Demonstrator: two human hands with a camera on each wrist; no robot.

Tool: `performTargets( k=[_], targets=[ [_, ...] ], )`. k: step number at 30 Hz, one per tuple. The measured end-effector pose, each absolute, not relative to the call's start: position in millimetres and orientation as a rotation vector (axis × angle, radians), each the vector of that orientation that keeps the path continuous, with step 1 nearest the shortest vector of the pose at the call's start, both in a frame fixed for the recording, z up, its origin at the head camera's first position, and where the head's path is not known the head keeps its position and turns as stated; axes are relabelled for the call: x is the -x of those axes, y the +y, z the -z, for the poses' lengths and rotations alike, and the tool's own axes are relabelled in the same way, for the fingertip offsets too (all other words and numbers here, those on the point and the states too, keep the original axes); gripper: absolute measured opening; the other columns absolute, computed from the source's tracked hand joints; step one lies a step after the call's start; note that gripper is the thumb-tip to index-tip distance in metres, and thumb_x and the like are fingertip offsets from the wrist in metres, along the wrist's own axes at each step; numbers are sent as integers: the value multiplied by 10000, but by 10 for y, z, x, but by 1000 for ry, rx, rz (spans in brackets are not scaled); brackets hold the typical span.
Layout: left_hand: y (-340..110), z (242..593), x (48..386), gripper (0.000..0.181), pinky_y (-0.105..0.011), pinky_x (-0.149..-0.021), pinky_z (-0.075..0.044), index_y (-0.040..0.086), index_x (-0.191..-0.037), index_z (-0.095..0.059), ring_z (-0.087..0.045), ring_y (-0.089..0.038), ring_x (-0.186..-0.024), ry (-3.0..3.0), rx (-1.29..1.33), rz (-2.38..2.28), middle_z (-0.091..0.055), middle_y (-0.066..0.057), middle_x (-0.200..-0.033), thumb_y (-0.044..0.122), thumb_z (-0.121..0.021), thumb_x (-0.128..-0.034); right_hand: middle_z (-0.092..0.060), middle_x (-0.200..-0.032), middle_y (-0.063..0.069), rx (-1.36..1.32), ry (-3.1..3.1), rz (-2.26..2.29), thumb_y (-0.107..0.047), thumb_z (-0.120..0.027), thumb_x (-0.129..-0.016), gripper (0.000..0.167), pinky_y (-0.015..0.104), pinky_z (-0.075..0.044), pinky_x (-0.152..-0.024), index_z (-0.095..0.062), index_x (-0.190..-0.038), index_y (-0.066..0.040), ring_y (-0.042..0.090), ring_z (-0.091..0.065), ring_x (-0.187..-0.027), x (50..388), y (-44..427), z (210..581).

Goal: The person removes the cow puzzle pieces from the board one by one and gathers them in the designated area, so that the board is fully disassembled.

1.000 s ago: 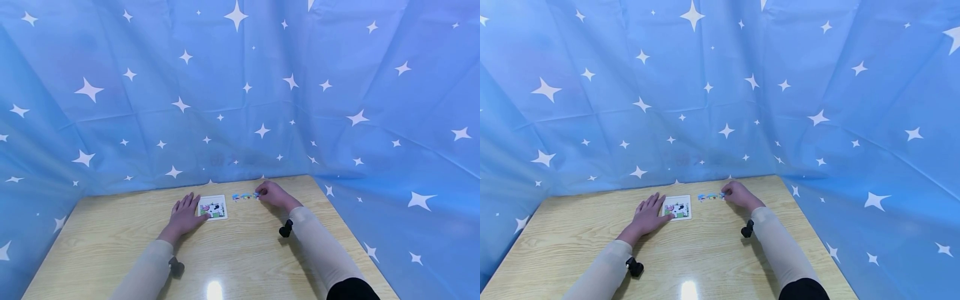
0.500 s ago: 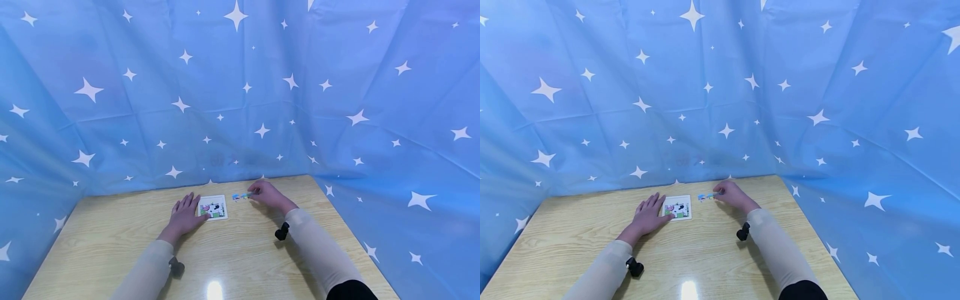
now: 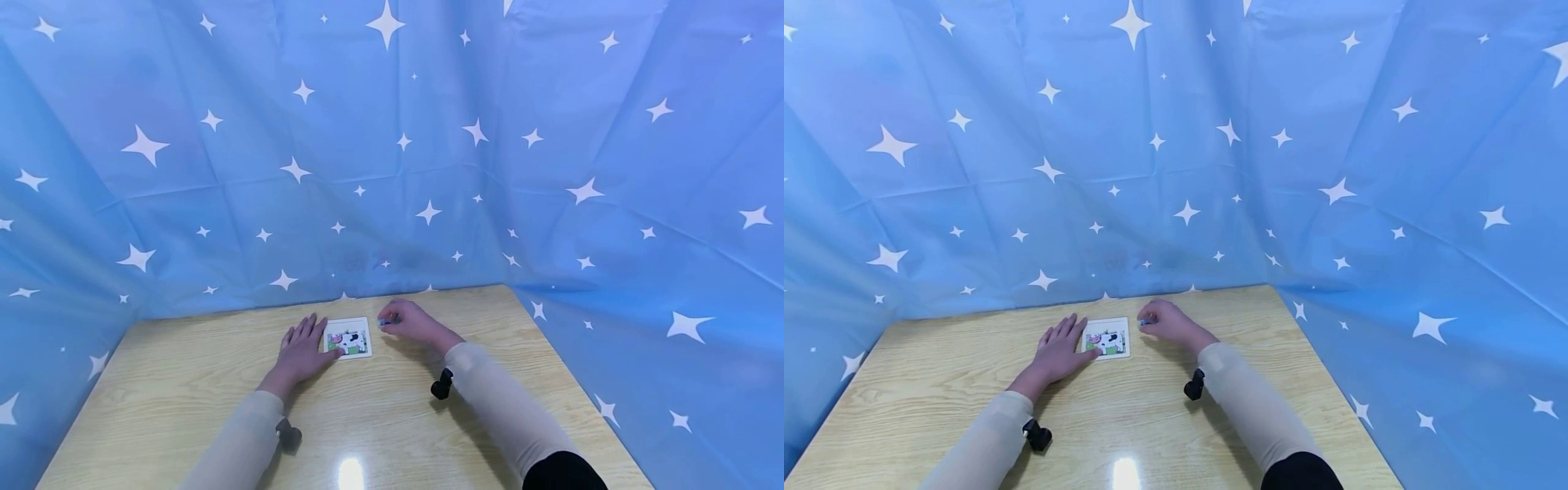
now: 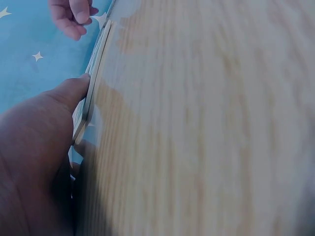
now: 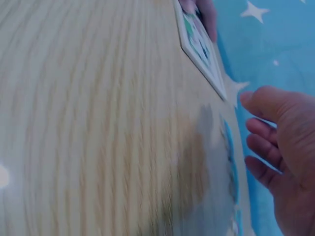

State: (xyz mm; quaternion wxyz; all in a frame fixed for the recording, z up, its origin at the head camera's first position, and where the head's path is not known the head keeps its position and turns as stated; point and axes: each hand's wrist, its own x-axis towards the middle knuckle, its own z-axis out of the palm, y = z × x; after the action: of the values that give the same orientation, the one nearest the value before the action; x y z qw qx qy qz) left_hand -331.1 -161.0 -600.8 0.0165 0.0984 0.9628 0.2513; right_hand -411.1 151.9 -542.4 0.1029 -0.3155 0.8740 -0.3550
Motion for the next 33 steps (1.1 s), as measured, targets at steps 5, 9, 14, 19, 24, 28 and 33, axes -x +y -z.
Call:
performTargets(
  k=[5, 9, 14, 19, 24, 28, 33],
  targets=[
    [-1597, 5990, 3317, 1017, -696, -1323, -67, 99, -1756, -301, -108, -450, -1690, 2989, -291, -772, -164, -218, -1830, 699, -639, -1007, -702, -1178, 26, 964, 2556, 1031, -120, -764, -1038, 267, 368, -587, -908, -770, -1293, -40, 146, -658, -1024, 4038, 1317, 5419],
    [-1577, 5938, 3287, 1006, -705, -1320, -67, 85, -1752, -306, -110, -456, -1688, 2986, -286, -768, -173, -229, -1825, 692, -634, -1019, -689, -1195, 17, 992, 2529, 997, -153, -752, -1067, 270, 364, -581, -906, -757, -1323, -66, 136, -649, -1027, 4004, 1166, 5407],
    [-1582, 5928, 3267, 1028, -709, -1317, -54, 76, -1748, -307, -106, -464, -1685, 2992, -300, -785, -175, -241, -1821, 739, -594, -1016, -687, -1248, 39, 1071, 2518, 927, -140, -747, -1073, 291, 326, -581, -917, -744, -1353, -61, 135, -650, -1052, 3980, 978, 5395],
    [-1599, 5970, 3292, 1035, -718, -1313, -54, 73, -1745, -318, -117, -470, -1682, 3001, -312, -785, -181, -245, -1818, 736, -613, -1008, -661, -1287, 21, 1094, 2513, 859, -142, -750, -1075, 330, 290, -585, -929, -720, -1396, -74, 113, -657, -1058, 3931, 805, 5363],
    [-1624, 6029, 3331, 1011, -726, -1309, -69, 72, -1744, -322, -129, -476, -1679, 3003, -322, -787, -183, -241, -1819, 701, -636, -1019, -642, -1309, 40, 1121, 2478, 812, -130, -725, -1093, 342, 266, -586, -920, -701, -1431, -79, 89, -658, -1032, 3918, 673, 5353],
    [-1627, 6027, 3326, 1014, -724, -1310, -66, 82, -1749, -316, -124, -471, -1682, 2999, -326, -797, -176, -232, -1823, 711, -632, -1019, -643, -1331, 43, 1104, 2450, 785, -154, -705, -1112, 356, 262, -580, -935, -690, -1462, -91, 66, -654, -1035, 3930, 609, 5352],
    [-1619, 5995, 3297, 1029, -716, -1313, -53, 87, -1755, -297, -107, -466, -1685, 2999, -324, -785, -165, -232, -1825, 738, -603, -1019, -638, -1328, 39, 1125, 2411, 733, -177, -685, -1125, 357, 259, -569, -921, -697, -1474, -100, 75, -639, -1028, 3965, 562, 5352]
  ],
)
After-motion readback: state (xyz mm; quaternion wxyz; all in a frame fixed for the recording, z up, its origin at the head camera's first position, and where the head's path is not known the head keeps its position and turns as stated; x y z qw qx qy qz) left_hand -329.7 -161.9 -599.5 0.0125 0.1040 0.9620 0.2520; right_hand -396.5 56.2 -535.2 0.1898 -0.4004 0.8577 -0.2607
